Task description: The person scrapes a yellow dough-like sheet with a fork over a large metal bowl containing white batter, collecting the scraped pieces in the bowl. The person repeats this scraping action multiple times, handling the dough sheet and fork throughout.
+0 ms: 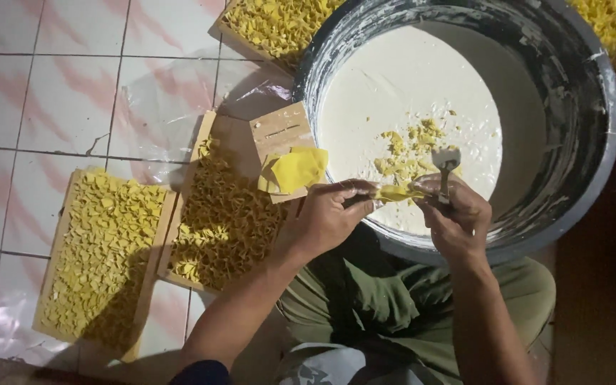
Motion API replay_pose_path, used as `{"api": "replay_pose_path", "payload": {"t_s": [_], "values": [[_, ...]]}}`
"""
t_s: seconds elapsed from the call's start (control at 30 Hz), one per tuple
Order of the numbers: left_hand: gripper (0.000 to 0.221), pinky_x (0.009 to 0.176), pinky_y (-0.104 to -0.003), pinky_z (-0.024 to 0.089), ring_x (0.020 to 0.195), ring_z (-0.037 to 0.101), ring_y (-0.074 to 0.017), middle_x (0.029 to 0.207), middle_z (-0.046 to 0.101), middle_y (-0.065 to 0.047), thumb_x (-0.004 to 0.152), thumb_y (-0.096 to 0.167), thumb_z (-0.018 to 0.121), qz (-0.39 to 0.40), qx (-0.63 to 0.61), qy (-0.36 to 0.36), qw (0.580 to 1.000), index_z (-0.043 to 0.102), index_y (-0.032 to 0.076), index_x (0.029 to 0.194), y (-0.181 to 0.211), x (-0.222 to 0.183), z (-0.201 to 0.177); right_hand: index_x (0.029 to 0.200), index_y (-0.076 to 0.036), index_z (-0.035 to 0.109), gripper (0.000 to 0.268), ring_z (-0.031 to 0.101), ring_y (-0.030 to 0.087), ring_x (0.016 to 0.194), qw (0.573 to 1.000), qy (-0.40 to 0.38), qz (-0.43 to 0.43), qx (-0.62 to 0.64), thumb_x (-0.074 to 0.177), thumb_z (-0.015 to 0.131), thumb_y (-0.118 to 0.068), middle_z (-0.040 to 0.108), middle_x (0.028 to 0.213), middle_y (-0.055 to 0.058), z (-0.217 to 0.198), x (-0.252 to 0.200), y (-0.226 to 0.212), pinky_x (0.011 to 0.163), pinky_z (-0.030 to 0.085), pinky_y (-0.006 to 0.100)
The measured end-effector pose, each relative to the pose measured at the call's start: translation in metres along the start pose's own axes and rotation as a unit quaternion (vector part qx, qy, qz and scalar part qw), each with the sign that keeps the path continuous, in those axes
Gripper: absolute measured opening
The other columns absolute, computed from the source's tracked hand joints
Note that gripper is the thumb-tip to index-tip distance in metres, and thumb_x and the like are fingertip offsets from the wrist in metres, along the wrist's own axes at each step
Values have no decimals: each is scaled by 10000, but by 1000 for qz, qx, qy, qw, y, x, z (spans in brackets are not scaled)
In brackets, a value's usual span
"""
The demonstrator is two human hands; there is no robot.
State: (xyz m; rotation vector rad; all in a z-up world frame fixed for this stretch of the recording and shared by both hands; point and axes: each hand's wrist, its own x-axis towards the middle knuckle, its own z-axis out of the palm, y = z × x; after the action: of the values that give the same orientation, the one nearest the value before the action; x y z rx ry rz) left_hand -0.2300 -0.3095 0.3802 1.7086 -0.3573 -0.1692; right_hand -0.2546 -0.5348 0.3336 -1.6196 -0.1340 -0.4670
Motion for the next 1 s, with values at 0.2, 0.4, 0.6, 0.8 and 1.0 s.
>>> {"api": "replay_pose_path", "payload": {"t_s": [0.2, 0.4, 0.6, 0.8, 1.0], "values": [[141, 678, -330, 629, 807, 778, -223, 865, 783, -95, 846, 159, 842, 66, 62, 54, 994, 779, 105, 960, -20, 9, 16, 1003, 66, 746, 161, 575, 142, 430, 1000, 4, -9, 12, 848, 782, 92, 608, 739, 170, -1, -2, -5, 398, 446, 259], [165, 663, -354, 626, 805, 781, -267, 833, 775, -132, 802, 113, 839, 70, 70, 65, 993, 778, 85, 952, -7, 5, 20, 1024, 94, 719, 146, 554, 123, 430, 999, 29, 17, 24, 880, 742, 96, 628, 745, 175, 5, -16, -8, 390, 423, 257], [58, 637, -339, 611, 780, 765, -269, 856, 760, -98, 875, 95, 787, 165, 119, 22, 979, 793, 103, 933, -3, 7, 15, 981, 57, 734, 135, 568, 139, 453, 1000, -12, -6, 23, 853, 759, 92, 633, 805, 193, 7, -15, -6, 412, 428, 265], [71, 690, -411, 614, 816, 744, -323, 859, 739, -100, 889, 56, 725, 227, 138, -9, 964, 763, 107, 922, -27, 7, 17, 1034, 106, 704, 229, 540, 115, 432, 999, -27, 20, 8, 859, 801, -4, 609, 653, 133, 14, -16, -17, 388, 414, 232], [147, 808, -399, 562, 924, 702, -292, 1003, 714, -110, 890, 59, 672, 181, 128, -32, 975, 698, 39, 1033, -52, -2, 26, 1159, -39, 557, 308, 614, 161, 1002, 996, -66, 23, -56, 924, 756, -36, 626, 1061, 89, -2, -35, 0, 859, 527, 315]]}}
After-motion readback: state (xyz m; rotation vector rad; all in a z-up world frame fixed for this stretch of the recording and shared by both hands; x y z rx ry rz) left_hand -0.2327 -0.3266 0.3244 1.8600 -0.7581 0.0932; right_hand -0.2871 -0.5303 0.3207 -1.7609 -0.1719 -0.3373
